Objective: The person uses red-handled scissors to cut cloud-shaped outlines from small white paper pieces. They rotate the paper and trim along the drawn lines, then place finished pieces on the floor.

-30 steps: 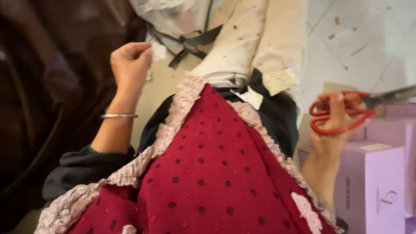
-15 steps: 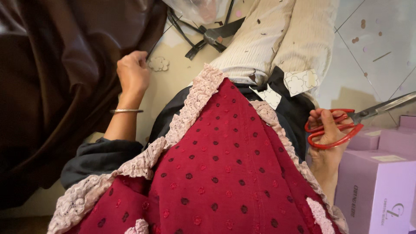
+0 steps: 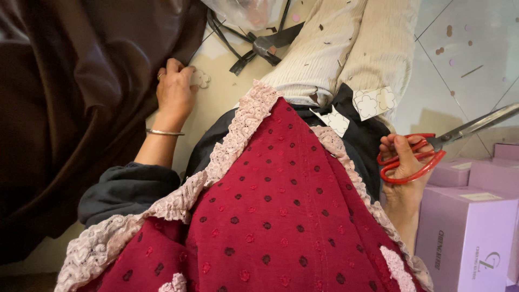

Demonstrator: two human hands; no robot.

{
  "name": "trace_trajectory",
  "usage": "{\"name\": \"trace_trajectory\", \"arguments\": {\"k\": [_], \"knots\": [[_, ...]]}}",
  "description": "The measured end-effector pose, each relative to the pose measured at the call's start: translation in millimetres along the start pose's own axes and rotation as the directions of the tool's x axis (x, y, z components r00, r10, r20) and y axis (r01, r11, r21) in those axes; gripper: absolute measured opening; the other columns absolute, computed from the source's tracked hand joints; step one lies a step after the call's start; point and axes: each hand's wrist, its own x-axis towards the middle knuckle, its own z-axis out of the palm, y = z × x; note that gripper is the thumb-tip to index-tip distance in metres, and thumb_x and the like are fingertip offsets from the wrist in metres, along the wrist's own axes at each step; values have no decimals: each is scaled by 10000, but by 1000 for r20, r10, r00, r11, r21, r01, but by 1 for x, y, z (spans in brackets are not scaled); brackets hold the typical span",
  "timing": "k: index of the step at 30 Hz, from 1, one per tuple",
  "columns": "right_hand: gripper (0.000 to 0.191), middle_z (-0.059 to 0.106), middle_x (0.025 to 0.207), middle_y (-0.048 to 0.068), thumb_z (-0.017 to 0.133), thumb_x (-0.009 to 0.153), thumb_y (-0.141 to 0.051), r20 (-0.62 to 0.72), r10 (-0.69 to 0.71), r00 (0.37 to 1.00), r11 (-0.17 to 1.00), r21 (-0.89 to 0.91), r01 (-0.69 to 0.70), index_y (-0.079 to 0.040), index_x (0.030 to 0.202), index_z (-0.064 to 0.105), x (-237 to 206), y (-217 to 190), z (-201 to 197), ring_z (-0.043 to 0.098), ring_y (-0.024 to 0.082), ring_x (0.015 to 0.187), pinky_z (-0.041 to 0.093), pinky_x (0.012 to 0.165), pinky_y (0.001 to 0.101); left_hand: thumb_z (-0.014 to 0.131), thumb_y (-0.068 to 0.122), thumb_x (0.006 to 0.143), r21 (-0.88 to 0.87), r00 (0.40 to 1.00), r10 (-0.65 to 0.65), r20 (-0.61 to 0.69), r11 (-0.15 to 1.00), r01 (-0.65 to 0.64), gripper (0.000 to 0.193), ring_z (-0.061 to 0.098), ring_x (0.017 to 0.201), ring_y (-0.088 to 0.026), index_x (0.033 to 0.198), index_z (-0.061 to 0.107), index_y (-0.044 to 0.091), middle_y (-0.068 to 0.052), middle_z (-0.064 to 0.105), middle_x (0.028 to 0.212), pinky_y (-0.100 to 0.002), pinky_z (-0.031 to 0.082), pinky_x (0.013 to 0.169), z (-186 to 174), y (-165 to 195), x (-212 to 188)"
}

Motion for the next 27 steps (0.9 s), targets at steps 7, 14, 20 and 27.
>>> {"name": "trace_trajectory", "arguments": {"k": [7,14,20,27], "knots": [[158,701,969,133,692,1025,23,5,16,1000,1000,-16,-16,-68,1035,563,1,4,0,737,225,866,627,795,336,838,8,705,21,998,30,-50,999,-29,360,585,1035,-424,1036,711,67,-147,649,1120,-491,515,856,1,3,7],[164,696,973,129,692,1018,20,-18,40,999,999,19,-40,-76,1042,561,-3,0,7,734,221,882,624,807,322,868,136,734,-413,979,-194,56,888,199,304,727,738,-266,964,715,8,-168,730,837,-375,558,680,-1,4,23],[163,696,985,134,694,1023,15,-14,47,999,999,17,-47,-72,1053,559,-6,-3,11,735,226,892,623,825,329,780,157,883,-363,961,-273,50,891,272,149,670,634,-204,907,758,12,-156,695,751,-353,515,624,-5,-1,37],[164,695,985,135,698,1017,3,-23,44,999,999,-7,-44,-70,1072,562,-4,-2,12,737,230,896,627,820,337,743,118,825,-405,948,-274,162,858,317,170,700,665,-184,974,783,45,-116,739,774,-334,543,643,-26,-6,35]]}}
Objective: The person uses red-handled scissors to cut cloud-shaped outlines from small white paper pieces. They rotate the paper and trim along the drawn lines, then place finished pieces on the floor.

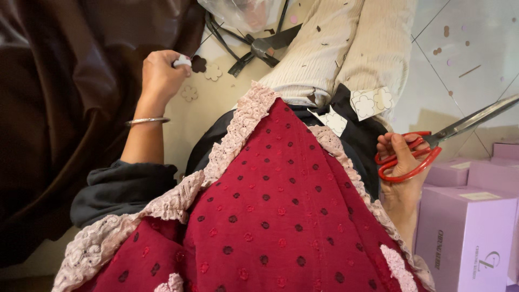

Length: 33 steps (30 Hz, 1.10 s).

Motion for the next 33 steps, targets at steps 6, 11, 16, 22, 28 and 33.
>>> {"name": "trace_trajectory", "arguments": {"k": [6,11,16,22,28,33], "knots": [[175,700,981,136,708,1020,8,23,4,1000,1000,9,-4,-60,1079,557,6,4,-4,739,237,896,626,821,342,810,154,829,149,993,109,50,982,-115,172,715,705,-254,952,782,37,-162,734,818,-371,552,696,5,-7,-2],[178,698,982,129,709,1025,11,12,5,1000,1000,-8,-5,-56,1088,558,8,5,-7,737,235,886,629,822,342,701,9,828,364,943,326,-63,887,-283,160,700,827,-384,913,816,82,-190,739,912,-450,567,767,14,-18,-7],[192,697,969,132,700,1004,25,10,4,1000,1000,1,-4,-71,1070,547,8,6,-5,736,233,870,631,811,343,724,6,785,504,937,346,-49,818,-276,202,664,925,-405,977,743,65,-162,710,981,-490,536,806,17,-24,-24],[180,698,989,132,696,1021,23,10,16,1000,1000,2,-16,-73,1081,556,6,4,-2,734,233,892,628,834,338,860,69,613,440,967,248,-58,876,-198,322,638,903,-417,907,728,82,-157,673,1011,-490,531,756,22,-24,-33],[181,695,979,129,696,1009,15,17,1,1000,1000,15,-1,-85,1052,551,4,3,2,735,229,894,629,829,343,842,80,812,94,998,50,-25,994,-47,166,730,800,-260,956,762,59,-104,762,895,-358,570,726,24,-21,-22],[163,700,998,119,700,1014,2,12,6,1000,1000,3,-6,-73,1081,571,2,2,5,731,218,914,621,841,326,746,36,926,-587,979,-69,192,791,171,142,716,798,-103,1062,731,-1,-58,762,943,-228,605,715,22,-6,-12]]}}
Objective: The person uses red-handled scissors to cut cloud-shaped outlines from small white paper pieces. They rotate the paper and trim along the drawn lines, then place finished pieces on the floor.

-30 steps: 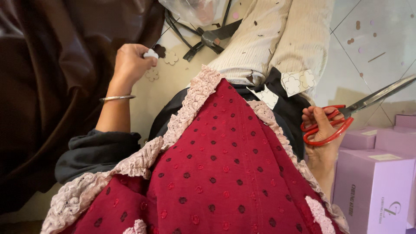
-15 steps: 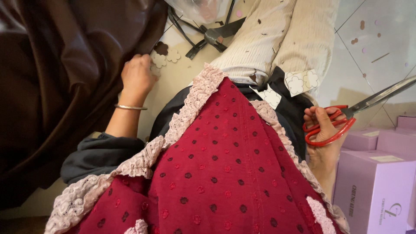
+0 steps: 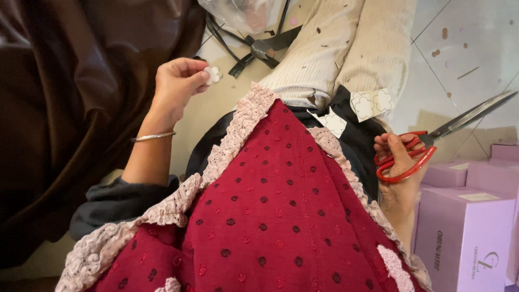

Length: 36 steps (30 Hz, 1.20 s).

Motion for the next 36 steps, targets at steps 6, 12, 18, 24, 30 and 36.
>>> {"name": "trace_trajectory", "arguments": {"k": [6,12,18,24,30,36], "knots": [[168,699,978,113,712,1013,-11,4,2,1000,1000,-13,-2,-69,1075,567,2,2,2,727,219,882,621,824,324,715,-15,950,-269,977,81,197,963,-26,192,712,819,-93,1142,719,-20,-62,751,974,-230,612,755,10,30,-11],[166,702,972,116,714,1004,-10,-2,-5,1000,1000,-10,5,-54,1083,575,3,3,1,732,222,871,623,813,330,750,-16,926,-142,968,188,164,976,-165,202,704,771,-94,1126,727,-11,-68,766,966,-204,572,687,-3,39,-10],[172,700,974,118,713,1006,-6,14,-16,1000,1000,3,16,-53,1090,570,1,5,3,731,222,871,620,812,325,773,17,815,560,990,135,33,819,-130,141,707,711,-111,952,796,38,-77,767,813,-261,553,646,-22,3,1],[178,698,983,120,711,1010,-2,10,-10,1000,1000,-5,10,-52,1108,571,2,4,5,729,225,878,616,821,332,749,33,805,802,920,393,12,546,-243,163,718,820,-309,952,810,72,-157,730,890,-406,571,767,-7,-14,2],[184,697,983,113,710,1000,-10,14,1,1000,1000,-11,-1,-72,1087,561,0,-1,11,731,230,895,618,838,341,756,-3,791,896,814,563,144,275,-349,240,654,921,-401,1027,720,24,-168,651,1126,-482,548,776,10,5,12],[182,693,995,118,714,1012,-13,24,-9,1000,1000,-13,10,-69,1089,559,-6,-3,13,725,235,911,613,858,349,849,77,735,920,852,503,143,250,-302,283,640,901,-425,937,665,4,-196,600,1065,-492,554,766,15,10,17]]}}
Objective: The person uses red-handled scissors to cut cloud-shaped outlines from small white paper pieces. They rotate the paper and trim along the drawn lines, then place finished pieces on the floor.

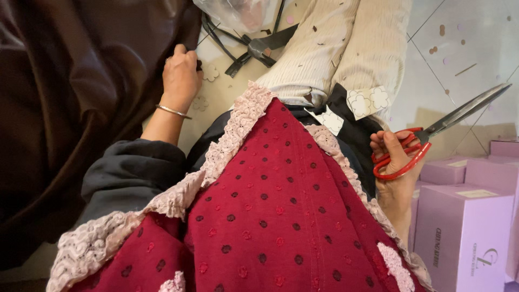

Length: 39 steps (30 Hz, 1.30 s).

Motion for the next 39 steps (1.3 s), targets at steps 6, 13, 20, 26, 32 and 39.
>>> {"name": "trace_trajectory", "arguments": {"k": [6,13,20,26,32,39], "knots": [[189,694,984,119,720,1003,-19,-11,0,1000,1000,16,0,-77,1081,558,6,5,-4,729,238,901,617,842,357,777,27,789,-180,993,-62,-98,983,44,211,654,881,-403,962,658,4,-195,656,989,-480,546,785,6,-8,2],[178,702,978,129,709,1001,-4,-6,14,1000,999,51,-14,-69,1077,561,13,11,-8,736,236,882,626,819,345,613,-59,869,-854,861,-433,268,306,420,327,743,911,-160,1179,667,28,-94,764,1063,-295,633,776,4,4,12],[198,702,954,127,703,983,9,14,-12,1000,998,55,11,-82,1066,547,19,15,-3,734,234,857,617,777,339,500,-137,962,-925,926,-135,352,-201,322,437,738,1035,-197,1361,592,16,-137,731,1222,-331,636,881,-31,47,3],[171,708,952,130,699,988,3,10,-30,999,999,11,30,-71,1056,560,15,9,4,735,231,861,616,777,340,447,-186,956,-896,950,-26,312,-340,285,543,719,1136,-217,1453,516,22,-170,687,1308,-343,627,994,-64,78,-8],[168,707,949,127,705,974,0,7,-24,1000,1000,3,24,-67,1042,567,13,8,5,735,232,852,618,787,343,459,-167,1022,-926,977,-3,211,-322,199,500,702,1138,-182,1493,494,-3,-177,680,1333,-303,604,1006,-73,95,-18],[145,706,960,139,696,996,-10,62,-88,994,996,-27,90,-58,1052,571,13,1,14,736,225,866,612,789,339,614,-162,1058,-999,998,69,4,-34,6,391,626,948,-50,1420,567,-23,-135,703,1295,-172,524,872,-82,114,-31]]}}
